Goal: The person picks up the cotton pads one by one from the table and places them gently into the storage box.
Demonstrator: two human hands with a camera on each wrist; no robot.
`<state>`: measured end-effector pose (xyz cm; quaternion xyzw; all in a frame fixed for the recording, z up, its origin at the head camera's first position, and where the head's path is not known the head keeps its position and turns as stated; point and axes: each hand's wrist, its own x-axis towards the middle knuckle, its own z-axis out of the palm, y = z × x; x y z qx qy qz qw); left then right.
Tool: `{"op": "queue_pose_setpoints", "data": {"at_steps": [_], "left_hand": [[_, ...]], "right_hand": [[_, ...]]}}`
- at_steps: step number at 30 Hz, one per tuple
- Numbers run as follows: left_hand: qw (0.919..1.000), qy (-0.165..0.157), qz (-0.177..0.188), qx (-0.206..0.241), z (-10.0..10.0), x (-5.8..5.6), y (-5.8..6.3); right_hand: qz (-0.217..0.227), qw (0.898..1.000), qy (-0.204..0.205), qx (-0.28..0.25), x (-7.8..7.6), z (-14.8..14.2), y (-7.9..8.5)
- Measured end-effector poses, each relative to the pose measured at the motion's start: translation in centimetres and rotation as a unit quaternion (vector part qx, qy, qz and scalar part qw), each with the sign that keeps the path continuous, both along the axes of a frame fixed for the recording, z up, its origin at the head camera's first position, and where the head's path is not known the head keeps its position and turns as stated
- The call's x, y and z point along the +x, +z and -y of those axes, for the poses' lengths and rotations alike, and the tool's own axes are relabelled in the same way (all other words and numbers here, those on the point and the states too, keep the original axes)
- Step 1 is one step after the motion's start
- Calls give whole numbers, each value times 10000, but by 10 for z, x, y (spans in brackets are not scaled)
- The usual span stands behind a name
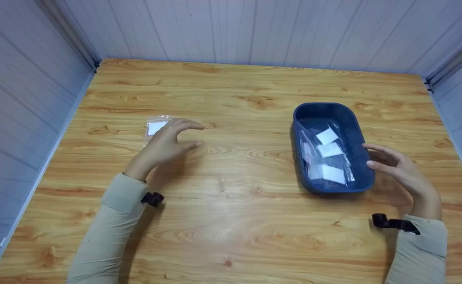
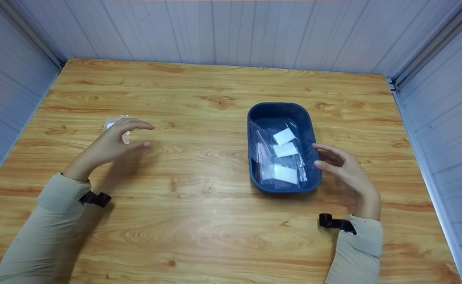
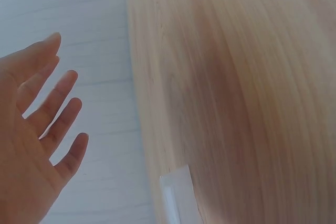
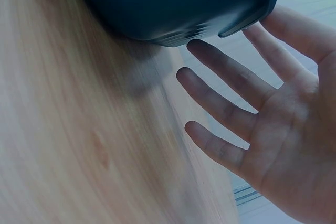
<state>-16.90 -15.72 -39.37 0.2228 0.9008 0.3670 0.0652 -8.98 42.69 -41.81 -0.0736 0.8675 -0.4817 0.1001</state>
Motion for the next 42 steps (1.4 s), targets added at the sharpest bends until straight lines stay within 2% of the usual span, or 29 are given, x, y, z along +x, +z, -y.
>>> {"op": "queue_pose_setpoints", "data": {"at_steps": [7, 14, 17, 21, 28, 34, 42], "left_hand": [[9992, -81, 376, 129, 14, -3, -3], [9988, 107, 460, 101, 33, -8, -11], [9985, 74, 507, 170, 40, -10, -13], [9983, -17, 509, 294, 48, -13, -16], [9972, 40, 594, 446, 59, -16, -19], [9983, -13, 412, 412, 67, -19, -23], [9966, 0, 425, 707, 74, -23, -30]], "right_hand": [[17, 10000, -8, 16, 0, 0, 0], [-32, 10000, 46, -79, 0, -1, 0], [-43, 10000, 37, -48, 0, -1, 0], [-51, 10000, 3, 12, 0, 0, 0], [2, 10000, -44, 26, -1, 0, 0], [-9, 10000, -35, -12, 0, 0, 0], [-39, 10000, -27, -57, 0, 0, 0]]}}
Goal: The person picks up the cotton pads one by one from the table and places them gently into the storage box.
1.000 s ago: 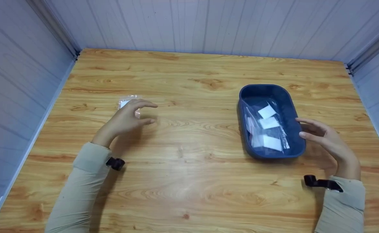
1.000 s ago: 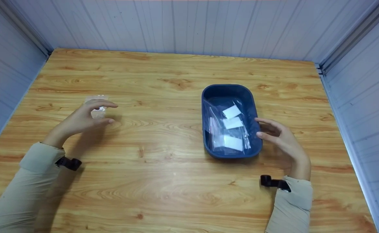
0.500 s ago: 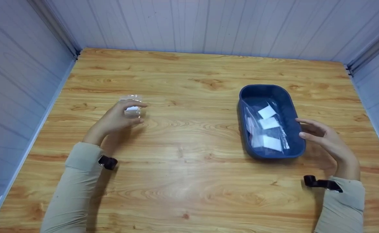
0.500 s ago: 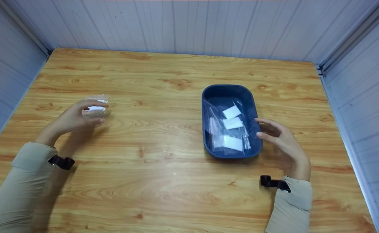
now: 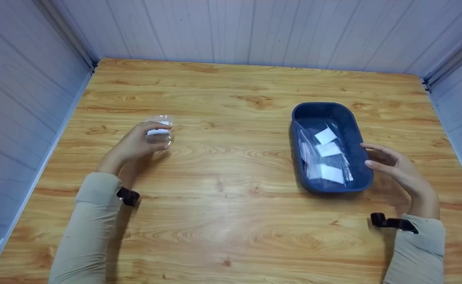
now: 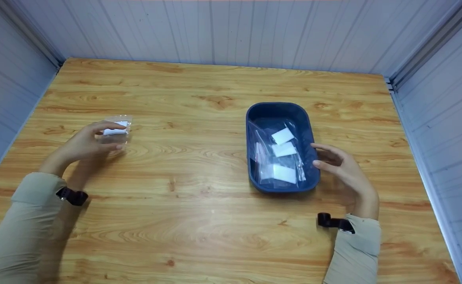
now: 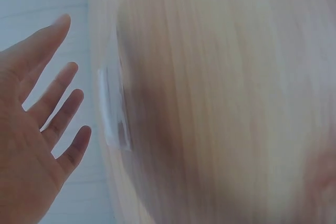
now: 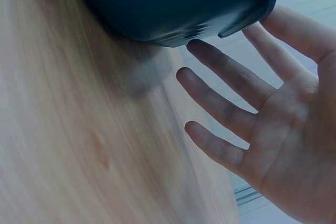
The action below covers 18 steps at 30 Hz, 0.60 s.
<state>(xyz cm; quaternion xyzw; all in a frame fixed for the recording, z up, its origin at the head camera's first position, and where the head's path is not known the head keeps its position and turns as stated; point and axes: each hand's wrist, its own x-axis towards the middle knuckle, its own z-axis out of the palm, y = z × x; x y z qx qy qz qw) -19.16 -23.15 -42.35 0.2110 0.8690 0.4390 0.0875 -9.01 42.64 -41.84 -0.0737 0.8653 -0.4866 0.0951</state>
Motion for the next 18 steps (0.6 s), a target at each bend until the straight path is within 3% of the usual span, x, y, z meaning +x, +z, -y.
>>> {"op": "queue_pose_setpoints", "data": {"at_steps": [5, 11, 18], "left_hand": [[9998, 104, 33, -160, 1, -2, -3], [9989, 188, 380, -183, 3, -5, -6], [9987, 124, 466, -189, 3, -6, -7]], "right_hand": [[-24, 10000, 14, -46, 0, 0, 0], [55, 10000, 10, -43, 0, 0, -1], [70, 10000, 34, -59, 1, 0, -1]]}}
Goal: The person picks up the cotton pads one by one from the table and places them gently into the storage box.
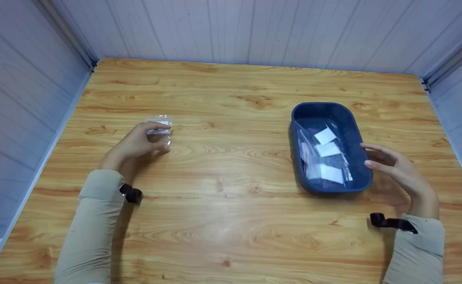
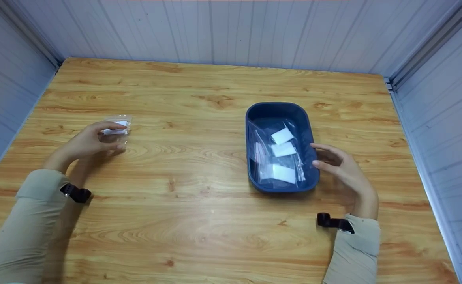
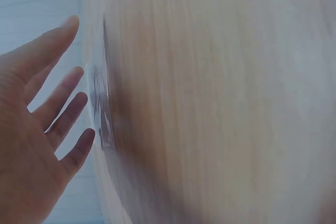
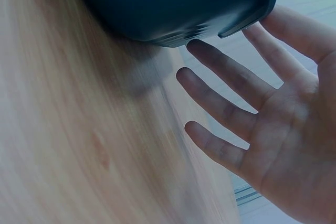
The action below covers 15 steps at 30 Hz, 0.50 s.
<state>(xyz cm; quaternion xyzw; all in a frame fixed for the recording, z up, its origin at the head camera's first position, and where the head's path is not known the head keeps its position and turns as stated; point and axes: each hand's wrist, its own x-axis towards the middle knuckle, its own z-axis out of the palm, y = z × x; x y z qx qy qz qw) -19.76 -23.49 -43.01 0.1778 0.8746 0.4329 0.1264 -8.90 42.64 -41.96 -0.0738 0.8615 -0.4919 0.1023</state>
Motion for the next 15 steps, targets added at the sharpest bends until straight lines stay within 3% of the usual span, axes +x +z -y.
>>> {"op": "queue_pose_setpoints", "data": {"at_steps": [7, 15], "left_hand": [[9997, -50, 54, -218, 2, -3, -1], [9959, 14, -117, -899, 1, -5, -2]], "right_hand": [[-40, 10000, 20, -47, 1, -1, 0], [11, 10000, -15, -12, 2, -1, -1]]}}
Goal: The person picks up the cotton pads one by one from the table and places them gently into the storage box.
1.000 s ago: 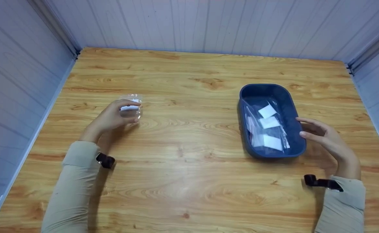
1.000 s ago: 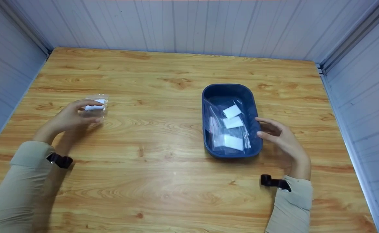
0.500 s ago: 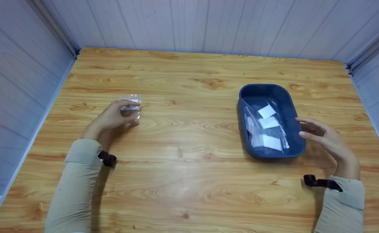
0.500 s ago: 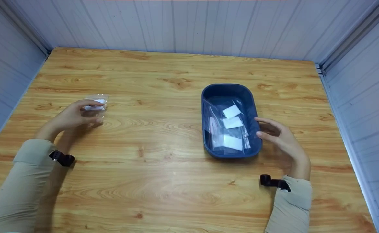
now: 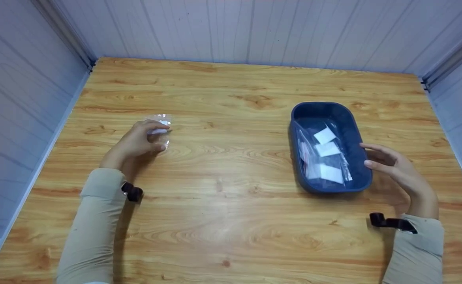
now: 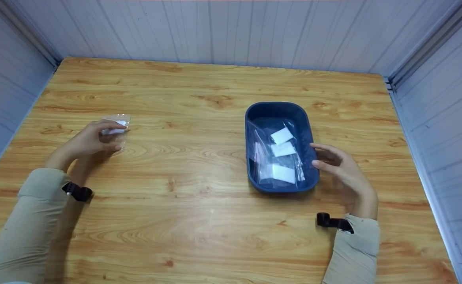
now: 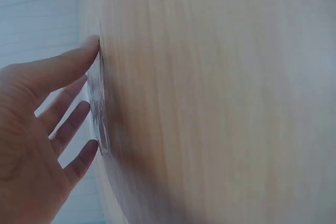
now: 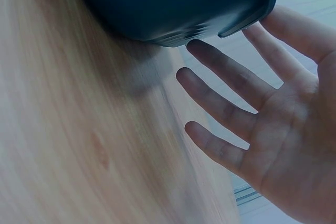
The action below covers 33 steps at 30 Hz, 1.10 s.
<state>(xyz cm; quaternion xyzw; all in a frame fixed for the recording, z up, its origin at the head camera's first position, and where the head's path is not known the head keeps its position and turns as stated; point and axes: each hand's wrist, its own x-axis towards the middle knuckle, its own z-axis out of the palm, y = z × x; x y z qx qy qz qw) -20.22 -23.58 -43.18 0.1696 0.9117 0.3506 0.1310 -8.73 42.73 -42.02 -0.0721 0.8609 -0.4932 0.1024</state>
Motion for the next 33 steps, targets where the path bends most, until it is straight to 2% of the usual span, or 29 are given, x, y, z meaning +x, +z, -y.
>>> {"op": "queue_pose_setpoints", "data": {"at_steps": [5, 12, 26, 33], "left_hand": [[9993, 240, 159, -258, -1, 0, 1], [9991, 222, -3, -365, -2, -1, 1], [9989, 288, -87, -347, -3, -2, 0], [9992, 345, -160, -147, -4, -3, -1]], "right_hand": [[12, 10000, -23, 21, 0, 1, 0], [20, 10000, -51, 47, 0, 1, 1], [-40, 10000, -34, 61, 0, 2, 0], [37, 9999, -70, 109, 0, 1, 1]]}}
